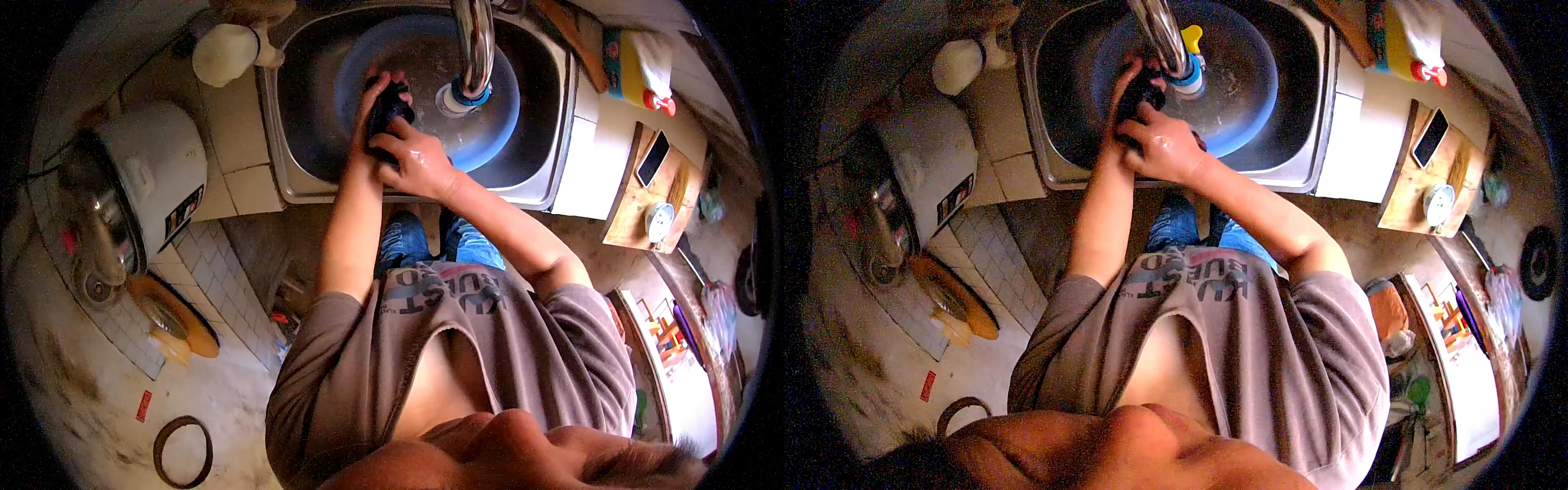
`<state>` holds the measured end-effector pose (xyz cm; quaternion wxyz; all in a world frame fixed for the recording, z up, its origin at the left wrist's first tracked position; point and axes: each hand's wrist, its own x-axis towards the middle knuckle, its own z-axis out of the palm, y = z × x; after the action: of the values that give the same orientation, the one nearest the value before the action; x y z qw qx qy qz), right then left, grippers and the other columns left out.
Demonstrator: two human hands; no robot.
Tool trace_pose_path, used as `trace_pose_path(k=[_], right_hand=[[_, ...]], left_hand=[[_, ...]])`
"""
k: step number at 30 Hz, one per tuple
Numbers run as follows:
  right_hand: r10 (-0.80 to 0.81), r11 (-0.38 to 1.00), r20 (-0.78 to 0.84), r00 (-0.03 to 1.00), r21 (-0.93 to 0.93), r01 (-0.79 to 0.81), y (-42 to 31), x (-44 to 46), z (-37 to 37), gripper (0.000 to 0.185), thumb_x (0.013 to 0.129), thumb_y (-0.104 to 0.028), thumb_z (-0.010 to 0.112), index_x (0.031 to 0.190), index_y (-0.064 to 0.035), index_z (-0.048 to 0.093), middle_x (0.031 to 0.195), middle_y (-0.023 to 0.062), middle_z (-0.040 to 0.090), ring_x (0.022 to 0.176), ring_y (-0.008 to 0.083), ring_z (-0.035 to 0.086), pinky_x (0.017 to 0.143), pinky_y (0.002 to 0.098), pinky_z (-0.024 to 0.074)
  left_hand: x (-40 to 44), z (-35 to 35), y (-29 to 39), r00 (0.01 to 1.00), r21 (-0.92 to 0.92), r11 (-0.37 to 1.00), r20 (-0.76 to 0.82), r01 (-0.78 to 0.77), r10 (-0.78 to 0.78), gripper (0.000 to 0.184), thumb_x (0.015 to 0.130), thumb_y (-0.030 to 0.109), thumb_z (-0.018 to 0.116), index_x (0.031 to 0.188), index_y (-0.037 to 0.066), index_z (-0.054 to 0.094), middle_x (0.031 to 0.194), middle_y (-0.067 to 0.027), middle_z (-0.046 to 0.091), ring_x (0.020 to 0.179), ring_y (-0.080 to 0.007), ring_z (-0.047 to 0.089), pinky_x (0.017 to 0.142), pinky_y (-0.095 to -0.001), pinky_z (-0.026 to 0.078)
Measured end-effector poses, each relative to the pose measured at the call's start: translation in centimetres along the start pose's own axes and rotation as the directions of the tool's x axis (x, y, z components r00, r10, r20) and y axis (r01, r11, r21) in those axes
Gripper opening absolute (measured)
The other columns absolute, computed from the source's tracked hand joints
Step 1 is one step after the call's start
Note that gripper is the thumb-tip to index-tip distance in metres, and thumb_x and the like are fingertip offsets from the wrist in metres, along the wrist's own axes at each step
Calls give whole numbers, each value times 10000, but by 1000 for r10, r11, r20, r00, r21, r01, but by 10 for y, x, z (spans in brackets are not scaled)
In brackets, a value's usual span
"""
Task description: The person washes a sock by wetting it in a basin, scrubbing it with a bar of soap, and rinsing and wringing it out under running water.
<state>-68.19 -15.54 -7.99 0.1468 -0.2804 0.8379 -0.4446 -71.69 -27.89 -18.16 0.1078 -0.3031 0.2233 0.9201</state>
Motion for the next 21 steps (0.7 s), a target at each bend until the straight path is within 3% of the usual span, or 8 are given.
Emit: trace_pose_path(k=[3,6,8,11,14,17,19,21], right_hand=[[-21,991,-117,993,-131,6,15,19,4,247,729,-314,662,874,-116,645,880,136,581,747,354,601,612,453,506],[19,974,-362,932,-205,-100,102,47,31,273,767,-356,640,862,-100,658,899,140,642,809,325,619,684,409,506],[-17,970,-429,903,-228,-90,112,49,29,267,777,-346,637,872,-98,660,905,141,654,804,318,625,683,405,504],[148,989,-385,911,65,-133,79,46,19,114,764,-167,621,789,-56,624,840,172,562,862,354,558,690,424,463],[-36,999,-242,970,-39,27,20,21,21,137,748,-189,642,798,-63,626,820,160,538,848,355,548,726,433,470],[-122,991,-208,971,-76,108,-2,19,23,165,764,-216,636,810,-58,622,870,151,554,844,363,564,744,435,482],[85,993,-279,956,-51,-104,36,29,32,161,782,-211,627,847,-63,628,898,173,585,825,389,581,728,446,487],[231,972,-188,955,10,-233,100,36,37,160,853,-195,563,943,-78,624,895,174,633,828,373,609,714,436,488]], left_hand=[[12,-30,-19,995,-9,1000,100,16,-15,410,854,447,601,963,53,568,816,-85,594,670,-138,564,587,-317,482],[18,-13,-33,996,-90,995,-84,-44,36,386,896,405,530,1060,60,579,1002,-112,627,881,-240,599,771,-362,493],[-2,16,-32,891,57,995,-443,-77,94,382,906,370,505,1089,39,562,1027,-103,629,915,-258,599,829,-384,482],[14,-26,-40,965,-104,991,-257,-88,59,353,909,362,499,1089,66,571,1041,-108,629,917,-257,601,821,-373,488],[21,-67,-22,993,-163,980,-12,-114,114,289,899,389,539,741,150,501,709,5,534,715,-182,538,676,-364,464],[-10,-29,-8,991,-149,984,-105,-102,87,275,899,380,546,772,137,524,731,2,544,718,-187,540,684,-355,457],[2,-54,-20,993,-131,988,-97,-79,67,272,896,373,543,896,104,580,854,-39,601,791,-209,570,743,-358,467],[-15,-11,-22,896,2,998,-440,-64,58,404,874,409,563,1085,65,573,1078,-92,610,976,-225,574,876,-354,445]])
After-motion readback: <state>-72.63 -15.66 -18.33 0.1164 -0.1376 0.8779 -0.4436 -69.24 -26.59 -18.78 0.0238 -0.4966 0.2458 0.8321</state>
